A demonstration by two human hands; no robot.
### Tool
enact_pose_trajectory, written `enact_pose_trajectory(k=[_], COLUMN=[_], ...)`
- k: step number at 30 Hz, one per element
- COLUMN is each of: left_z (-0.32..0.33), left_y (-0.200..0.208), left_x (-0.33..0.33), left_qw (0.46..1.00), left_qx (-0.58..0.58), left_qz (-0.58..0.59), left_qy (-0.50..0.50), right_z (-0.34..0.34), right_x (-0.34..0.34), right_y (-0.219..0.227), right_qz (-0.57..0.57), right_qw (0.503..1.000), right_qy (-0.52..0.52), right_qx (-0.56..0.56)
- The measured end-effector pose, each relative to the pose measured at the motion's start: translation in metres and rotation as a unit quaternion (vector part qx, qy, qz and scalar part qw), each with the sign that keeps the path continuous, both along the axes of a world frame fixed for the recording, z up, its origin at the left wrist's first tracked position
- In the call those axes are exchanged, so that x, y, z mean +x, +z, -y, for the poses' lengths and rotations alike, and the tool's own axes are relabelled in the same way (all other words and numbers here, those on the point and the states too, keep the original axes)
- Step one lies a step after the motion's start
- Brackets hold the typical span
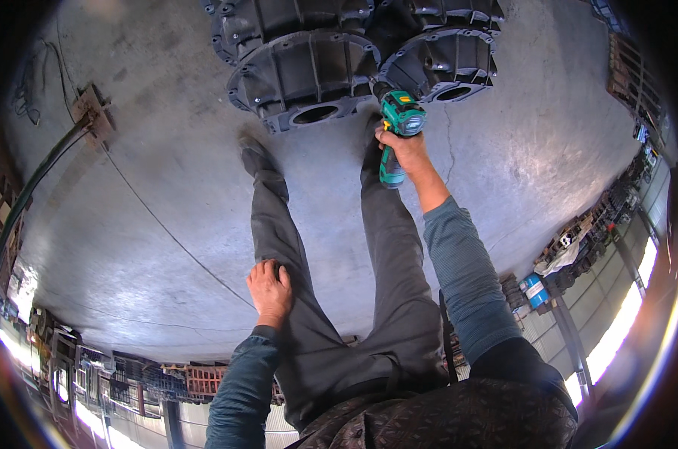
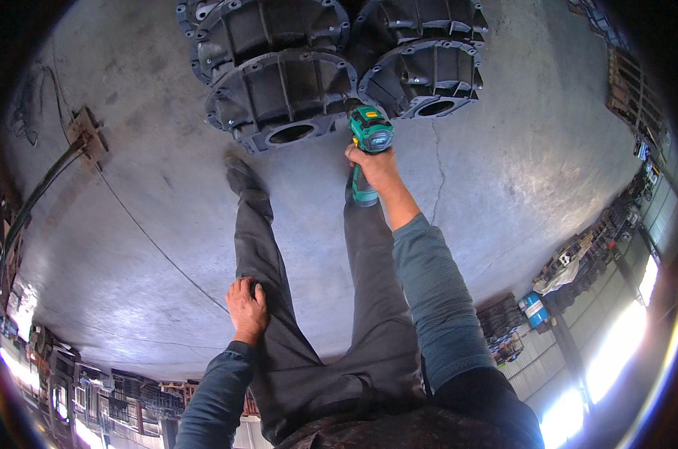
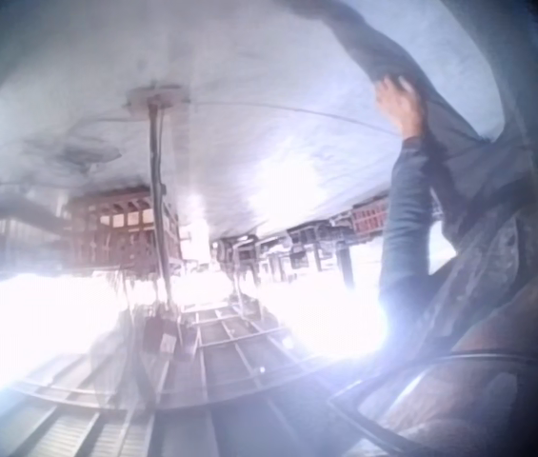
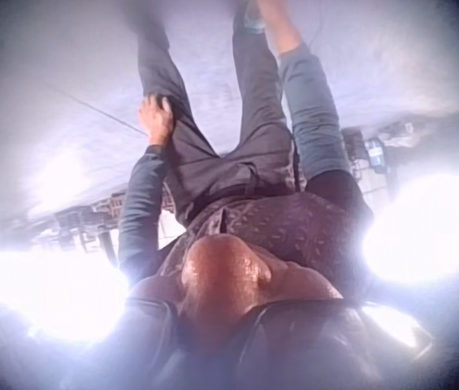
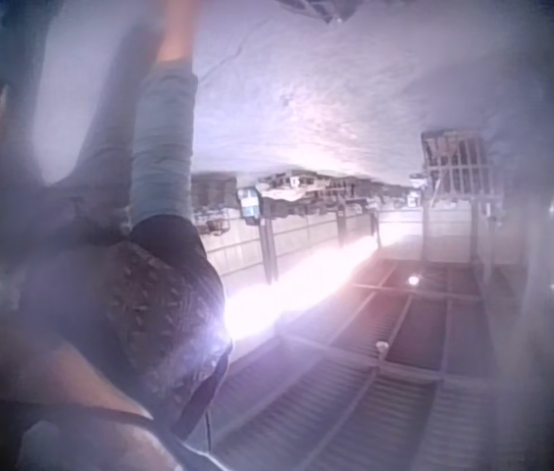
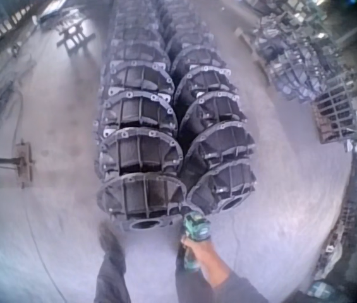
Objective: The person uses a cordless drill to fasten bolts onto stacked metal parts in a workshop. The person moves between stacks, positions the drill, and tightens fasteners on multiple units.
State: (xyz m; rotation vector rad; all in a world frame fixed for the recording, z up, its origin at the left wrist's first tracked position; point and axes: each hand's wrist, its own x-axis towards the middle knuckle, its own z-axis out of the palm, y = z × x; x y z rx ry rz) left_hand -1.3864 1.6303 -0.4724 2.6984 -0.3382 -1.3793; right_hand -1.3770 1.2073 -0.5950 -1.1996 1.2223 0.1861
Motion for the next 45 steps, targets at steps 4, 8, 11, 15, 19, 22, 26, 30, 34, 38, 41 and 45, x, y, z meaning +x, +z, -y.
enact_pose_trajectory(k=[4, 8, 11, 15, 19, 22, 26, 30, 34, 38, 41, 45], left_z=[-0.001, 0.001, 0.002, 0.003, 0.004, 0.003, 0.004, 0.005, 0.007, 0.008, 0.008, 0.007], left_y=[0.002, 0.003, 0.004, 0.004, 0.005, 0.005, 0.005, 0.006, 0.003, 0.003, 0.002, 0.000], left_x=[0.003, 0.006, 0.006, 0.008, 0.010, 0.008, 0.007, 0.004, 0.002, 0.000, 0.000, 0.001], left_qw=[1.000, 1.000, 1.000, 1.000, 1.000, 1.000, 1.000, 1.000, 1.000, 1.000, 0.999, 0.999], left_qx=[-0.004, -0.005, -0.004, -0.003, 0.000, -0.001, -0.005, 0.000, -0.002, -0.002, -0.006, -0.011], left_qz=[-0.010, -0.005, -0.006, -0.006, -0.001, 0.001, 0.009, 0.017, 0.018, 0.016, 0.029, 0.043], left_qy=[0.010, 0.002, 0.012, 0.011, 0.006, 0.006, 0.007, 0.003, 0.009, 0.025, 0.018, 0.017], right_z=[0.011, 0.016, 0.027, 0.031, 0.031, 0.032, 0.033, 0.034, 0.036, 0.028, -0.018, -0.087], right_x=[0.001, 0.002, -0.001, -0.007, -0.011, -0.014, -0.010, -0.004, -0.004, -0.020, -0.015, 0.021], right_y=[0.001, -0.002, -0.007, -0.018, -0.024, -0.025, -0.024, -0.007, 0.024, 0.060, 0.063, 0.039], right_qz=[-0.072, -0.121, -0.122, -0.120, -0.111, -0.112, -0.119, -0.148, -0.134, -0.097, 0.019, 0.139], right_qw=[0.994, 0.979, 0.974, 0.968, 0.972, 0.969, 0.945, 0.929, 0.924, 0.943, 0.974, 0.928], right_qy=[0.069, 0.128, 0.162, 0.173, 0.160, 0.174, 0.232, 0.263, 0.270, 0.258, 0.200, 0.297], right_qx=[-0.041, -0.107, -0.095, -0.134, -0.129, -0.135, -0.195, -0.215, -0.235, -0.189, -0.103, -0.177])
